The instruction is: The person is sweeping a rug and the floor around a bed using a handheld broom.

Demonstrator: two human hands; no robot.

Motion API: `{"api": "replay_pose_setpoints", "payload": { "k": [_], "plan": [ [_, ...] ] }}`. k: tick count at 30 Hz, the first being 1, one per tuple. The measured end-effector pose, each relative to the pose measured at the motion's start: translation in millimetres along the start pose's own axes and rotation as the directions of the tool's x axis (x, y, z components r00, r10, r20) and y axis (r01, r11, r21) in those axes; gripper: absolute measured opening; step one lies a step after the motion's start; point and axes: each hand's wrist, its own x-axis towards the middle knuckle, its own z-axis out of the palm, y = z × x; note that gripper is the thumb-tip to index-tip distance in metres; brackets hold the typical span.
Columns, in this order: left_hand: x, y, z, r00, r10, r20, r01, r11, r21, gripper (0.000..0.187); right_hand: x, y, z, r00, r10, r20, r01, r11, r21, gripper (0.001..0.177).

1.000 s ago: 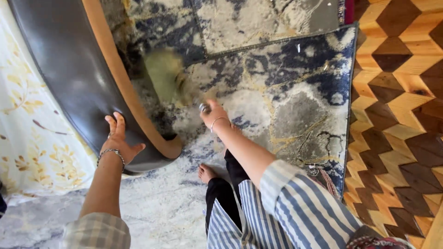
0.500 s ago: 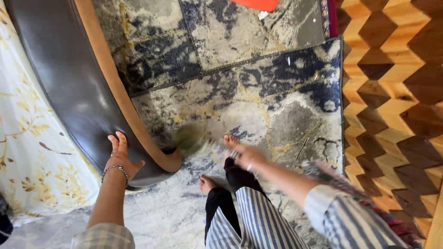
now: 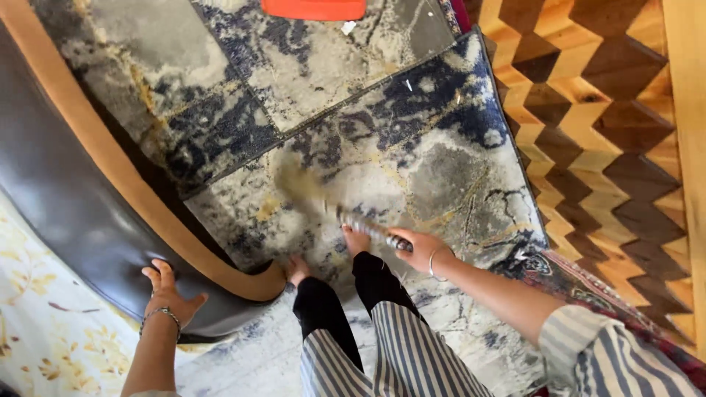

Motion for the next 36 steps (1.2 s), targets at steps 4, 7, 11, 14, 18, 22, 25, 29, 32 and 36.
{"api": "replay_pose_setpoints", "payload": {
  "k": [4,7,11,14,18,22,25,29,32,36],
  "plan": [
    [23.2,-27.4,17.7,0.998,0.050,-0.031,-0.047,0.994,0.096,0.141,36.3,26.1,13.4,0.994,0.024,0.109,-0.007,0.987,-0.158,0.055],
    [48.1,-53.4,29.9,0.984,0.158,-0.084,-0.150,0.984,0.097,0.142,45.8,4.8,15.4,0.987,0.159,-0.011,-0.158,0.987,0.014,0.055],
    [83.6,-81.9,36.9,0.941,0.301,-0.155,-0.294,0.954,0.065,0.147,19.7,-15.9,49.0,0.940,0.332,-0.077,-0.274,0.871,0.406,0.054],
    [65.3,-59.5,18.4,0.987,0.156,-0.037,-0.150,0.980,0.130,0.146,68.7,83.9,184.6,0.883,0.008,-0.470,0.053,0.992,0.118,0.055],
    [70.8,-52.4,8.2,0.995,0.097,-0.023,-0.093,0.987,0.130,0.145,-17.0,75.7,211.4,0.828,0.130,-0.546,0.082,0.934,0.346,0.049],
    [87.0,-57.8,-1.9,0.996,0.068,0.053,-0.077,0.974,0.213,0.144,-76.3,69.9,278.8,0.826,0.563,-0.008,-0.021,0.044,0.999,0.030],
    [84.8,-50.0,-5.8,0.996,0.019,0.092,-0.038,0.976,0.216,0.143,-51.2,150.4,398.5,0.670,0.664,0.331,0.026,-0.467,0.884,0.026],
    [78.6,-51.9,-7.9,0.998,0.033,0.048,-0.040,0.987,0.157,0.144,52.9,239.5,435.2,0.784,0.274,0.557,0.177,-0.959,0.223,0.041],
    [77.0,-65.1,-8.5,0.994,0.104,0.015,-0.105,0.969,0.224,0.143,163.3,164.0,372.8,0.931,0.037,0.362,-0.174,-0.830,0.530,0.049],
    [82.5,-68.3,-17.1,0.992,0.123,0.032,-0.126,0.949,0.289,0.144,175.0,62.4,260.9,0.979,0.089,0.185,-0.129,-0.440,0.889,0.052]
  ]
}}
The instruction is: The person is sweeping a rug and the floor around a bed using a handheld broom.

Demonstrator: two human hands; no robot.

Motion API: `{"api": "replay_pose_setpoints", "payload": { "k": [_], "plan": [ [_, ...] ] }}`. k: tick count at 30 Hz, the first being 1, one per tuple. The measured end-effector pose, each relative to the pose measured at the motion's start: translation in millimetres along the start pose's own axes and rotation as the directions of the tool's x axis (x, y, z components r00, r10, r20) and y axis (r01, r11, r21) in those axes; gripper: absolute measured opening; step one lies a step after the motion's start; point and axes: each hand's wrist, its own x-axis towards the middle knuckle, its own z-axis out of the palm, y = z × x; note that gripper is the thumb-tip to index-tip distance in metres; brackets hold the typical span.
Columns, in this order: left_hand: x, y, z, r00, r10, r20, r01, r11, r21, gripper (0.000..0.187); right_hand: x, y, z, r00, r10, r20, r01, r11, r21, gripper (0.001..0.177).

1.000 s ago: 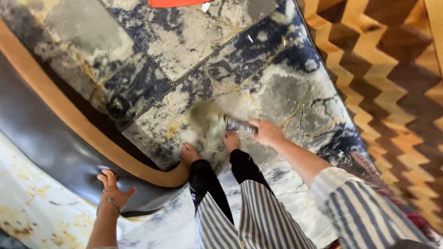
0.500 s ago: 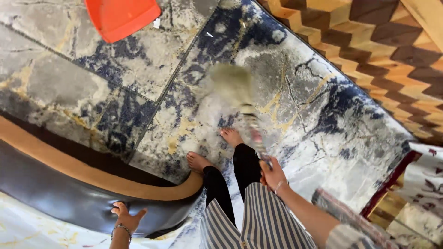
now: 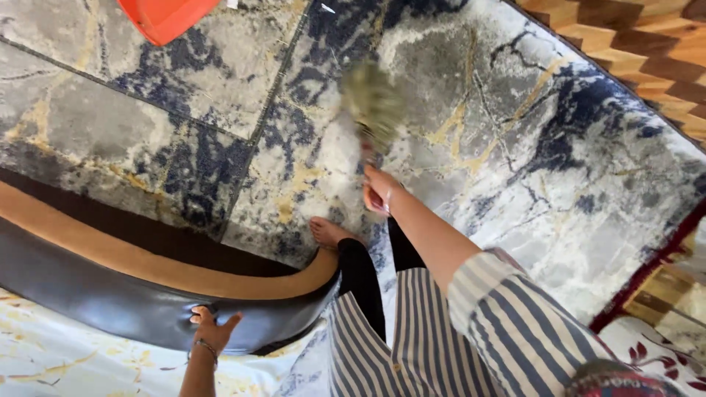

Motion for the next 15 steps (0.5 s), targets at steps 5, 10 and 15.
{"api": "replay_pose_setpoints", "payload": {
  "k": [5,10,15],
  "plan": [
    [37.0,1.2,9.1,0.992,-0.118,-0.036,0.118,0.993,0.011,0.137,-245.3,-109.8,99.2,0.991,-0.131,-0.020,0.105,0.872,-0.479,0.040],
    [34.5,34.2,22.2,0.957,-0.263,-0.124,0.243,0.958,-0.155,0.134,-245.0,-8.4,-23.3,0.909,-0.059,-0.412,0.010,0.993,-0.120,0.050],
    [44.4,67.1,58.7,0.896,0.139,-0.421,-0.142,0.990,0.024,0.103,-154.0,13.9,-102.1,0.747,0.398,-0.533,0.006,0.797,0.603,0.058]
  ]
}}
